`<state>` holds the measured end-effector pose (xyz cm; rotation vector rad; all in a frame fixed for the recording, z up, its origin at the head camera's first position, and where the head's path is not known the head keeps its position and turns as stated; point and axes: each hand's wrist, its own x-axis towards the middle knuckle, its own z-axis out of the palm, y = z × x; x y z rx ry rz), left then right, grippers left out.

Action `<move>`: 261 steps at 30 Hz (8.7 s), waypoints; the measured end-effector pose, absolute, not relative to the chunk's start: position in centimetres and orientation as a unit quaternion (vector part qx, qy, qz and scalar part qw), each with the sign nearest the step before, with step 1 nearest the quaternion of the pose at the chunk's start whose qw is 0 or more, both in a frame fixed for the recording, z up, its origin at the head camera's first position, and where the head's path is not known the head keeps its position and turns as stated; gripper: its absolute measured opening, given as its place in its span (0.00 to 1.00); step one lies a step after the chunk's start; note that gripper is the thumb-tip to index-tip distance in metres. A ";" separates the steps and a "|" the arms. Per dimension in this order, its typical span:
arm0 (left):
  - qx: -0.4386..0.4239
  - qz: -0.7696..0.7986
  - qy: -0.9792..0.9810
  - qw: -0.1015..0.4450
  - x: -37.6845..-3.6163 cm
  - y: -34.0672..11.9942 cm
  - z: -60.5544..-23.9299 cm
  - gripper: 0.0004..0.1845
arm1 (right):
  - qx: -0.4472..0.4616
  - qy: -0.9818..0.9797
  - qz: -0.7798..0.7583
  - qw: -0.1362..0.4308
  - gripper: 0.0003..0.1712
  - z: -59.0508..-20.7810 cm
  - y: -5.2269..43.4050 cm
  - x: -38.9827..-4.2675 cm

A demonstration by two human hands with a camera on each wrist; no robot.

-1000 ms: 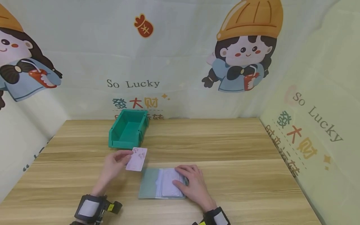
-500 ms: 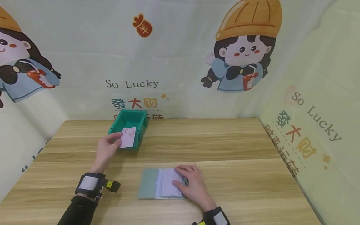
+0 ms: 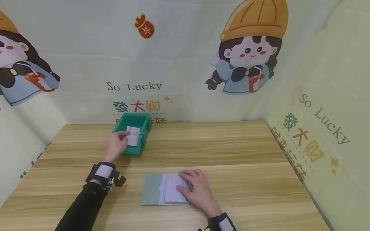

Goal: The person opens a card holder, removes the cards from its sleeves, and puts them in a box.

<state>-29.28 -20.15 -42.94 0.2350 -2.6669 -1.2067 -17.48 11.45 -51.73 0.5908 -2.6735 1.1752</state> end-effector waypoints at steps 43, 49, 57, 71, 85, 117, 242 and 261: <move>0.010 -0.280 -0.960 -0.005 -28.6 -14.9 -44.6 0.14 | 0.197 -0.894 0.394 0.079 0.23 -51.5 11.4 -17.4; -0.003 -0.273 -0.962 0.000 -28.5 -15.0 -44.9 0.09 | 0.200 -0.894 0.394 0.078 0.23 -51.4 11.3 -17.3; -0.052 -0.291 -0.947 0.130 -26.7 -14.7 -44.9 0.10 | 0.200 -0.892 0.397 0.077 0.23 -51.4 11.1 -17.3; -0.144 -0.408 -0.897 -0.092 -18.0 -11.1 -46.4 0.25 | 0.181 -0.920 0.343 0.048 0.29 -51.3 10.5 -18.0; -0.142 -0.407 -0.897 -0.098 -17.5 -10.7 -46.9 0.34 | 0.157 -0.888 0.418 0.107 0.09 -51.4 10.3 -18.0; -0.089 -0.459 -0.877 -0.112 -17.6 -10.7 -46.8 0.25 | 0.343 -0.852 0.384 0.094 0.16 -51.4 10.6 -17.1; 0.027 -0.458 -0.882 -0.107 -17.4 -13.9 -46.2 0.08 | 0.214 -0.908 0.351 0.083 0.23 -51.3 10.8 -17.7; -0.003 -0.522 -0.853 -0.019 -19.5 -16.6 -43.3 0.16 | 0.210 -0.909 0.354 0.067 0.23 -51.4 10.9 -17.8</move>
